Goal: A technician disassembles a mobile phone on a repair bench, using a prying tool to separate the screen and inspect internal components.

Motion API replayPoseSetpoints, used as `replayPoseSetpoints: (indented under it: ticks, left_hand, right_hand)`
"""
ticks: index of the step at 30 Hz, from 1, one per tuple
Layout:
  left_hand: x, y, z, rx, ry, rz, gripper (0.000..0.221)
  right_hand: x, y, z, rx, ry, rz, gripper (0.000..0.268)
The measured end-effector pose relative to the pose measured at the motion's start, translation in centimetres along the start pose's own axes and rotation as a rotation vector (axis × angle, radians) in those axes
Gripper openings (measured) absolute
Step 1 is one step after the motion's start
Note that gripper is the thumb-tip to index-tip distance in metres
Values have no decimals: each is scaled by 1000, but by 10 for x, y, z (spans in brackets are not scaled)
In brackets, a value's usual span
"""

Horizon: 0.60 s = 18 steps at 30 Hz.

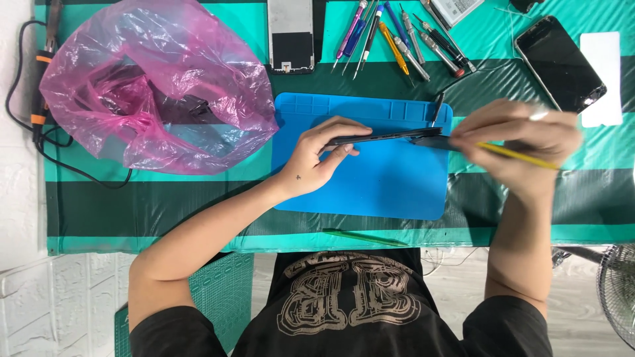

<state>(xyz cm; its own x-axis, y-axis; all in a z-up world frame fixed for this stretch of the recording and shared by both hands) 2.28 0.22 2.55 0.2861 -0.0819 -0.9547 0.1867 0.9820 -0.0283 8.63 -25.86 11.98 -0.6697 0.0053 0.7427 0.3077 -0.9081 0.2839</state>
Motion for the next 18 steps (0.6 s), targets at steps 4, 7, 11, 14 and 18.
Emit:
replayPoseSetpoints:
  ticks: [4, 7, 11, 14, 18]
  left_hand:
    - [-1, 0, -1, 11, 4, 8, 30]
    - [-1, -2, 0, -11, -57, 9, 29]
    - [-3, -3, 0, -32, -109, 13, 33]
    - [-7, -3, 0, -7, -132, 50, 34]
    - [-12, -1, 0, 29, -156, 78, 36]
  right_hand:
    - [5, -38, 4, 32, 40, 60, 4]
    - [4, -70, -3, 52, 136, 101, 6]
    - [10, -97, -10, 12, 351, -11, 7]
    - [14, -107, -12, -31, 463, -116, 5]
    - [14, -110, -15, -8, 496, -156, 3]
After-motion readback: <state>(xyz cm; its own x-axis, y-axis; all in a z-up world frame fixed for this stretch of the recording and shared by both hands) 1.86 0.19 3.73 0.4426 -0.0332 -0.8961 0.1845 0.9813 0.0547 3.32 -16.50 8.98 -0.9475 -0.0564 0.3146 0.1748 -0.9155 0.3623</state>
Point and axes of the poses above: each hand's wrist, its own z-axis towards the middle knuckle, its own y-axis out of the back of the hand, x = y × z, the point moved 4 cm from there along z, towards the middle knuckle, and after that the axes turned 7 degrees about -x, right-handed, at the moved point
